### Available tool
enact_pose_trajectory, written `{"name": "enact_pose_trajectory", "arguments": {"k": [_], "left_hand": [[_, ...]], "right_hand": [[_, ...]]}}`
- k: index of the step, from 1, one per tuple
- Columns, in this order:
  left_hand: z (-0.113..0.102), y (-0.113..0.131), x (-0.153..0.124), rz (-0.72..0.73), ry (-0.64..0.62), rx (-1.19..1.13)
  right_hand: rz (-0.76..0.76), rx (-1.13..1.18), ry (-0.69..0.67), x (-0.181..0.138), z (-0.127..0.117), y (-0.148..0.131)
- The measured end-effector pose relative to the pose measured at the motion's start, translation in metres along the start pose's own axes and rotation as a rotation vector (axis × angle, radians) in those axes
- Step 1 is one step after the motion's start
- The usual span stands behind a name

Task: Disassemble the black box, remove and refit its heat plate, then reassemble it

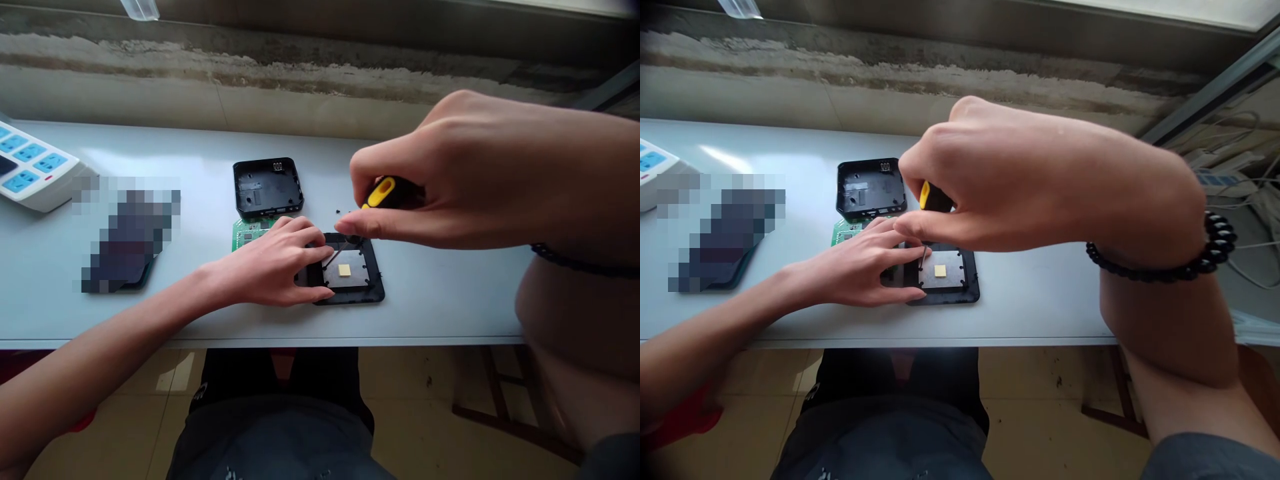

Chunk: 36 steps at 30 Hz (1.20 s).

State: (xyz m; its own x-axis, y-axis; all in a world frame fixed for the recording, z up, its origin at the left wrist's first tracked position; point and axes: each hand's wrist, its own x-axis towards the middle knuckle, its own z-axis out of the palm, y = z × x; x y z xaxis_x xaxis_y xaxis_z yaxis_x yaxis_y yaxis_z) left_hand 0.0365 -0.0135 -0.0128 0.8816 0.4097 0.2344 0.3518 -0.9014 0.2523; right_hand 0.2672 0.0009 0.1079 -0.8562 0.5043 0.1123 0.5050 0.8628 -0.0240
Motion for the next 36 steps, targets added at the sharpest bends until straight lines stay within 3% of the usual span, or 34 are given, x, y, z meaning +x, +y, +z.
{"name": "enact_pose_trajectory", "arguments": {"k": [7, 18, 23, 28, 36], "left_hand": [[-0.004, 0.002, 0.002, -0.006, -0.021, 0.003], [0.0, -0.002, 0.003, -0.031, -0.001, 0.042], [-0.006, 0.006, 0.009, -0.146, -0.049, -0.066], [-0.003, 0.025, 0.02, -0.273, -0.087, -0.001], [0.003, 0.028, 0.018, -0.171, -0.103, 0.119]], "right_hand": [[0.093, -0.043, -0.007, 0.001, -0.003, -0.017], [0.087, 0.084, 0.028, -0.004, 0.002, -0.022], [0.141, 0.091, 0.014, 0.001, 0.002, -0.024], [0.147, 0.095, 0.034, 0.006, 0.004, -0.025], [0.127, 0.022, -0.006, 0.005, 0.002, -0.03]]}}
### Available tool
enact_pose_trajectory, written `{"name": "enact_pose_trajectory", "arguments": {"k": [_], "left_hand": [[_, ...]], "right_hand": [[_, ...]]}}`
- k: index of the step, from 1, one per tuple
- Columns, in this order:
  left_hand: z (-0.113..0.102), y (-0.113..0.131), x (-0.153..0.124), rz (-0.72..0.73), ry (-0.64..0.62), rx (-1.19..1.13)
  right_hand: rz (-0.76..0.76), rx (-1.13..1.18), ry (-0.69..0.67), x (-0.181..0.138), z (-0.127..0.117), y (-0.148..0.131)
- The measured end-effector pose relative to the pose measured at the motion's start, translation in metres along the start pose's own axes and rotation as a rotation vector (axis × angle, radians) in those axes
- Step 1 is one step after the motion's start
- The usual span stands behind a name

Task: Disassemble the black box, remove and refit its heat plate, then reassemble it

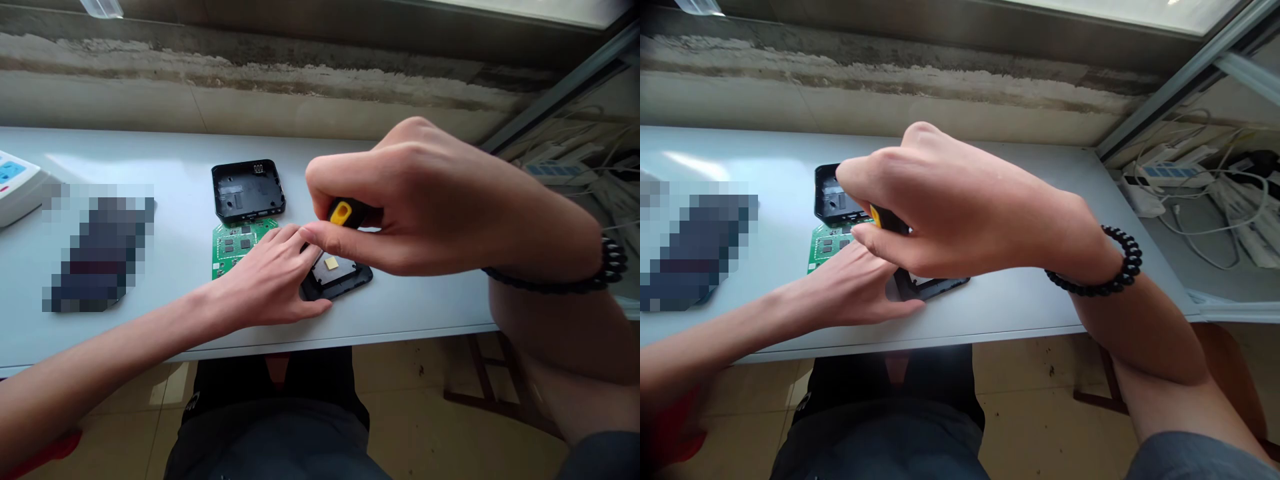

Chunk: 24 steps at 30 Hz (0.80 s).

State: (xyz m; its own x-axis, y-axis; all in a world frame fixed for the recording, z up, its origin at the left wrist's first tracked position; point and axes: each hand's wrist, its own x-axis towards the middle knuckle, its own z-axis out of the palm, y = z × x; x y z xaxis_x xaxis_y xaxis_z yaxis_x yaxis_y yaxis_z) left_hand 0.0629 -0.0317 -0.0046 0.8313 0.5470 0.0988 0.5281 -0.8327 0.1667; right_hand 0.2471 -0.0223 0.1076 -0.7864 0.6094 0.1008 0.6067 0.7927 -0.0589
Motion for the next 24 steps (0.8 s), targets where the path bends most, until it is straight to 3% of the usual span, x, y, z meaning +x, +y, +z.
{"name": "enact_pose_trajectory", "arguments": {"k": [8, 18, 24], "left_hand": [[-0.016, -0.02, 0.0, 0.138, -0.072, -0.064], [-0.006, -0.033, -0.004, 0.191, 0.01, -0.138], [-0.006, -0.033, -0.006, 0.171, -0.021, -0.164]], "right_hand": [[0.08, 0.003, -0.002, 0.001, -0.001, -0.001], [0.126, 0.082, 0.003, -0.002, 0.0, 0.0], [0.038, 0.091, -0.018, -0.003, -0.002, 0.006]]}}
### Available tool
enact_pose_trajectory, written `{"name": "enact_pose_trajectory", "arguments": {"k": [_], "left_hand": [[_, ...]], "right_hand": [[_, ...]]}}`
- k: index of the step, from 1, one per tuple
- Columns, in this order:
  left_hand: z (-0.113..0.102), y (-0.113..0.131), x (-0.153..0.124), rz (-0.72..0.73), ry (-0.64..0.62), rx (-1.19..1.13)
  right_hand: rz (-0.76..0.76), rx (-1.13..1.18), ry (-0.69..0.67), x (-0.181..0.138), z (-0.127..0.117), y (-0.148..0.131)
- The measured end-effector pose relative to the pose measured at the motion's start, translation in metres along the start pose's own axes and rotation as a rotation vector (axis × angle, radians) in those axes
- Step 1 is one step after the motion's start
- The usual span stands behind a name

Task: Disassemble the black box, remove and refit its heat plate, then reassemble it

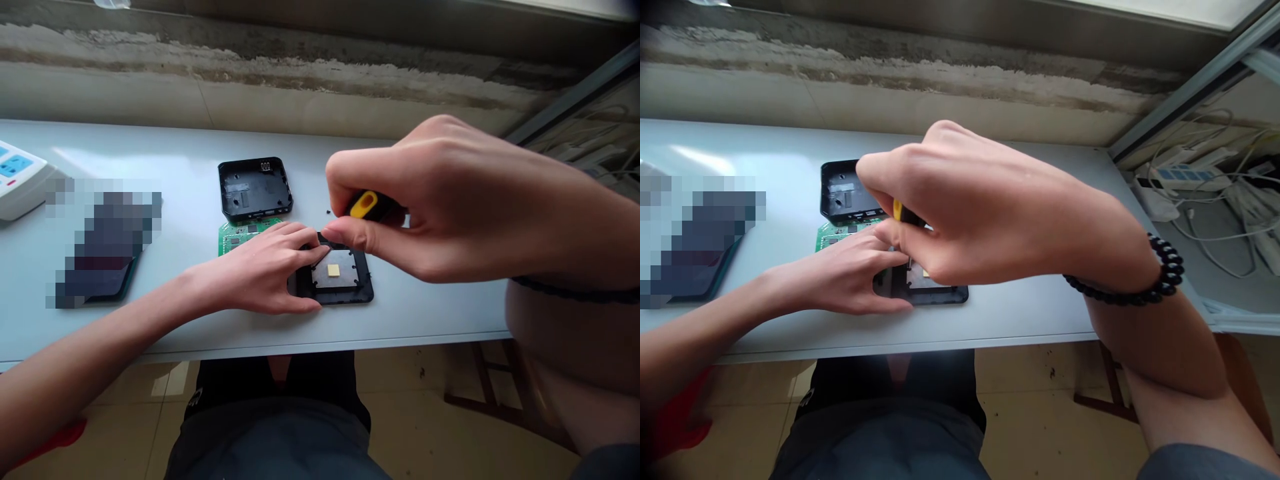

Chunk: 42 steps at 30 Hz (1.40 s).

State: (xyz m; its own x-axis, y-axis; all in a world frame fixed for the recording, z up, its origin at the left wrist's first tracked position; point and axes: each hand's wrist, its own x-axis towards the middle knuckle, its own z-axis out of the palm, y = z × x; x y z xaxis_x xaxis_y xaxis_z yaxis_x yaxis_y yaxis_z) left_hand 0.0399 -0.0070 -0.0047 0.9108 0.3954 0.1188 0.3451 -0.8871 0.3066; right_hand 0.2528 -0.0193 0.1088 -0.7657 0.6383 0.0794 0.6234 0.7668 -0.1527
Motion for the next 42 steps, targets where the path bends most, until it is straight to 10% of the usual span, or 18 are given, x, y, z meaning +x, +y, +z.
{"name": "enact_pose_trajectory", "arguments": {"k": [9, 19, 27, 34, 42], "left_hand": [[-0.001, -0.001, 0.001, 0.017, -0.01, -0.041], [0.0, 0.002, 0.001, -0.001, 0.027, -0.003], [0.0, 0.0, 0.001, -0.005, 0.014, -0.04], [0.001, 0.0, 0.0, -0.014, 0.029, 0.018], [0.0, 0.001, 0.002, -0.014, 0.0, -0.031]], "right_hand": [[-0.355, 0.056, -0.073, -0.009, -0.007, 0.005], [0.012, -0.03, 0.053, -0.001, 0.001, 0.001], [-0.211, -0.011, 0.037, -0.009, -0.003, 0.002], [0.022, -0.125, 0.068, 0.001, 0.005, 0.0], [-0.147, 0.055, 0.059, -0.006, -0.003, 0.006]]}}
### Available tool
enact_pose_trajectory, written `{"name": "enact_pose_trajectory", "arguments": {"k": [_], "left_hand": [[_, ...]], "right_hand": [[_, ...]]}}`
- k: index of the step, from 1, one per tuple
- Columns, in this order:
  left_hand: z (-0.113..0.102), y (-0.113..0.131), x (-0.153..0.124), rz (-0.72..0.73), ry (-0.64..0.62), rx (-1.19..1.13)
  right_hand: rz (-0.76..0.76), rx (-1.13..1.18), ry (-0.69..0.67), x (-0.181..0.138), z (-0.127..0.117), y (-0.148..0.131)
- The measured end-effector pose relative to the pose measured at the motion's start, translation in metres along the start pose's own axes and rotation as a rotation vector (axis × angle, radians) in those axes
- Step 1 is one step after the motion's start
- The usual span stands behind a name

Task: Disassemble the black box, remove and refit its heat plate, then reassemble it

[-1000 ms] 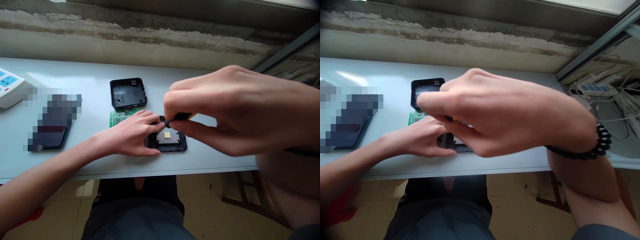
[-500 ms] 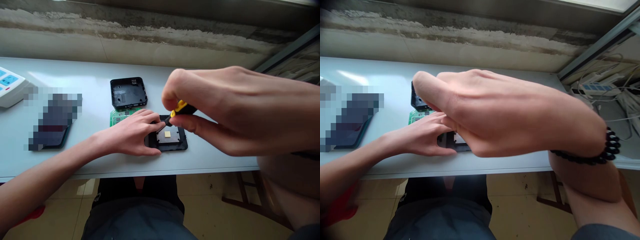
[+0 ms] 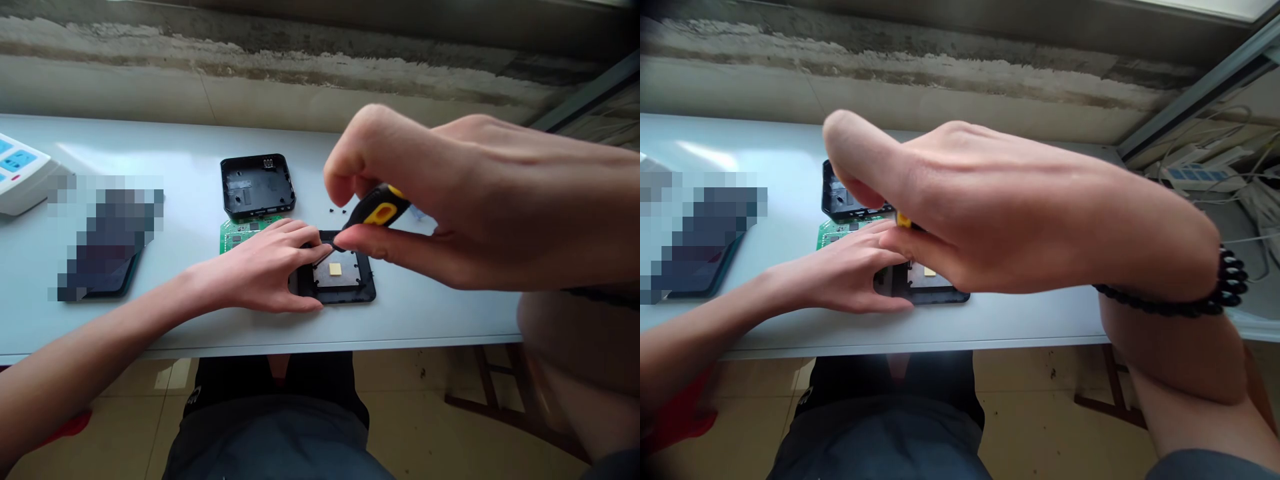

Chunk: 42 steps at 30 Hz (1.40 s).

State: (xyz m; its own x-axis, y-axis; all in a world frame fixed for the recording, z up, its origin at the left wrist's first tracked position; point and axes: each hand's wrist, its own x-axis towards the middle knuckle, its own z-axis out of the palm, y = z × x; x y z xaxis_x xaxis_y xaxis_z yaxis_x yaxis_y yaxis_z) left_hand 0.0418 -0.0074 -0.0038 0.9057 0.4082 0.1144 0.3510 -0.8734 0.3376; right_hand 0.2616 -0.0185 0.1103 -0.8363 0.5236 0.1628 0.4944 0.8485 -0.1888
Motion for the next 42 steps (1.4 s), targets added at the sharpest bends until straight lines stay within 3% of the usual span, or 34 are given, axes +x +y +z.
{"name": "enact_pose_trajectory", "arguments": {"k": [7, 15, 19, 22, 26, 29, 34, 42], "left_hand": [[0.0, 0.0, -0.001, 0.003, 0.018, 0.03], [-0.001, 0.0, -0.001, -0.009, 0.007, -0.022], [-0.001, 0.001, -0.001, -0.012, 0.008, -0.005], [-0.001, 0.0, 0.0, -0.005, 0.002, -0.01], [-0.001, 0.0, 0.0, -0.012, -0.011, -0.056], [0.0, -0.001, 0.0, -0.011, 0.005, -0.04], [0.002, -0.002, -0.001, 0.005, 0.02, 0.013], [0.001, -0.001, -0.001, -0.004, 0.001, -0.023]], "right_hand": [[0.118, -0.211, 0.011, 0.004, 0.011, 0.0], [-0.072, -0.115, -0.01, -0.002, 0.003, -0.001], [0.079, -0.257, -0.007, 0.002, 0.009, -0.004], [0.137, -0.201, -0.023, 0.003, 0.011, -0.007], [0.024, -0.102, -0.037, -0.001, 0.007, -0.009], [-0.037, -0.156, 0.009, -0.002, 0.005, -0.006], [0.145, -0.344, 0.001, 0.002, 0.009, -0.003], [-0.004, -0.079, 0.03, 0.003, 0.005, -0.003]]}}
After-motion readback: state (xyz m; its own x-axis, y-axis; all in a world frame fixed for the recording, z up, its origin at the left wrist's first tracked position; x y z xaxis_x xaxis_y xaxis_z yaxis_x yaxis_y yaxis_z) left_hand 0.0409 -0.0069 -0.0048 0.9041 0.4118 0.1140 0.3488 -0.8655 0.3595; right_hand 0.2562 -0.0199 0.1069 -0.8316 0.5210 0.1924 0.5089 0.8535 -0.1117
